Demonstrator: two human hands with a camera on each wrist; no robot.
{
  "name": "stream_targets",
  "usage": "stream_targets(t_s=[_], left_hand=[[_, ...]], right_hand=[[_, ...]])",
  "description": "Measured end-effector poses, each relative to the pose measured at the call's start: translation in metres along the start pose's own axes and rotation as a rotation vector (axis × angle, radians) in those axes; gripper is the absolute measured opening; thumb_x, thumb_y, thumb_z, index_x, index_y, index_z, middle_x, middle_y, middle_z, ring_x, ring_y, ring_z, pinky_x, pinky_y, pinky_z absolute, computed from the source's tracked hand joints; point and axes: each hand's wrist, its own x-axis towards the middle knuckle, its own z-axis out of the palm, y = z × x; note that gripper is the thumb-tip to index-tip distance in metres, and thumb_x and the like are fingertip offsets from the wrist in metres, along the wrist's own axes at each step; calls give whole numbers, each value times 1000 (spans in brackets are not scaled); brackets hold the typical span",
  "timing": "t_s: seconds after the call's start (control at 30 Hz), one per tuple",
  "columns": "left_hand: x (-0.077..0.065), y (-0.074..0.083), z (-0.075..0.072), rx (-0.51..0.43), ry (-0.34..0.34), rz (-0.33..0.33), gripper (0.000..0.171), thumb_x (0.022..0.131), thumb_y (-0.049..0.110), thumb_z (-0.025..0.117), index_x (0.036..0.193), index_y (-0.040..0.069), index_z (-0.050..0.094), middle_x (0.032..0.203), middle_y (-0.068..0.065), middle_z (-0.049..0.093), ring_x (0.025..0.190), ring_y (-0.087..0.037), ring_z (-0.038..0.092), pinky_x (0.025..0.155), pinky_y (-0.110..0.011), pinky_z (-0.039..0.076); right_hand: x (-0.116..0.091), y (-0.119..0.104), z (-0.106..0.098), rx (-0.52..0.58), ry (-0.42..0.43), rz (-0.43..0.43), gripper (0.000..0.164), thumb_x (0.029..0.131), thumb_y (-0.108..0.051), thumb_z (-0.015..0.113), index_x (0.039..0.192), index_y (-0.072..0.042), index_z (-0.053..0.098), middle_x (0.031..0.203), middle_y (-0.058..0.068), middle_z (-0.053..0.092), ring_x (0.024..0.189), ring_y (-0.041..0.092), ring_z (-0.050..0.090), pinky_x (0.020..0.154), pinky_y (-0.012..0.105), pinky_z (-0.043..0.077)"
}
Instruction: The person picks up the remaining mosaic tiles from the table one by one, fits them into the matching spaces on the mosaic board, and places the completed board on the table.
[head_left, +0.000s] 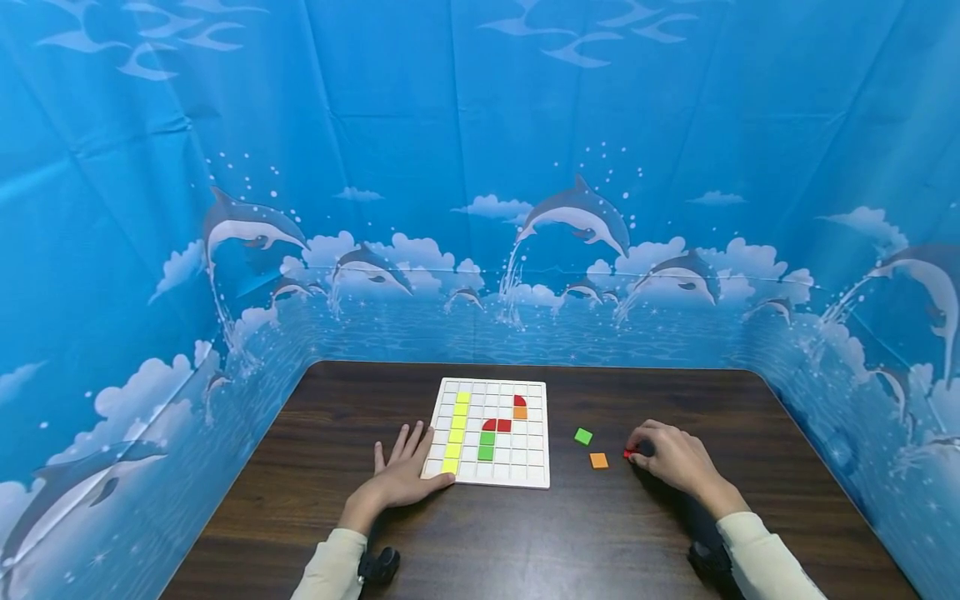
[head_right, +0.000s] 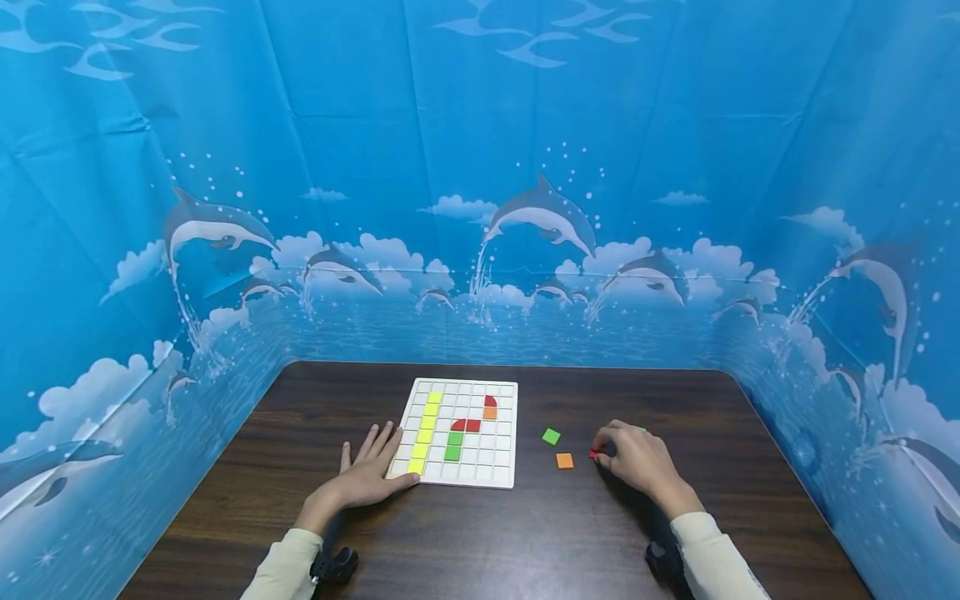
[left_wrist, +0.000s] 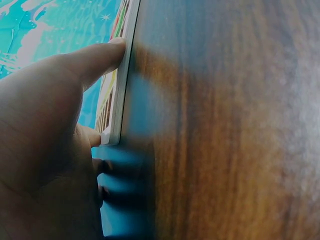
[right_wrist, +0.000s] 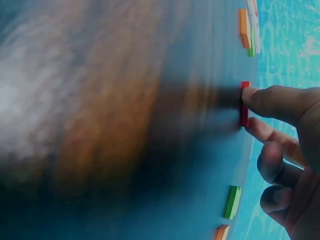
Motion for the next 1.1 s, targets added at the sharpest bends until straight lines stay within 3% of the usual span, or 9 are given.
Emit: stream_targets(t_s=[0.27,0.4,0.73,0.93,1.1], left_hand=[[6,-8,5,-6,6,-4,112,91,83,57,173,17,19,181,-13,7,167,-41,-4,119,-79,-19],[7,-11,7,-3,8,9,112,91,83,58,173,18,19,181,-13,7,167,-42,-4,118,-80,-20],[3,-7,5,2,6,12,110,92,79,60,173,15,20,181,-16,8,167,-43,-3,117,-81,-18],[0,-1,1,-15,3,-3,110,92,78,60,172,14,21,180,-16,8,167,-43,-2,119,-80,-18],[5,-8,7,17,15,-1,112,92,82,57,173,16,19,181,-15,8,167,-42,-2,120,-81,-15]], right_hand=[[1,0,4,-66,27,-22,10,88,-21,88,92,-24,79,106,1,77,72,12,64,57,34,51],[2,-1,6,-106,34,-31,10,88,-22,88,91,-24,78,104,0,77,73,12,64,58,34,52],[1,-1,8,-108,41,-54,18,88,-23,87,105,-19,81,108,4,77,63,6,50,48,25,36],[2,-1,9,-96,51,-75,16,90,-24,85,106,-22,82,111,5,75,59,6,43,45,24,28],[4,-4,11,-80,85,-103,19,89,-24,86,106,-21,80,104,1,72,58,4,41,45,23,28]])
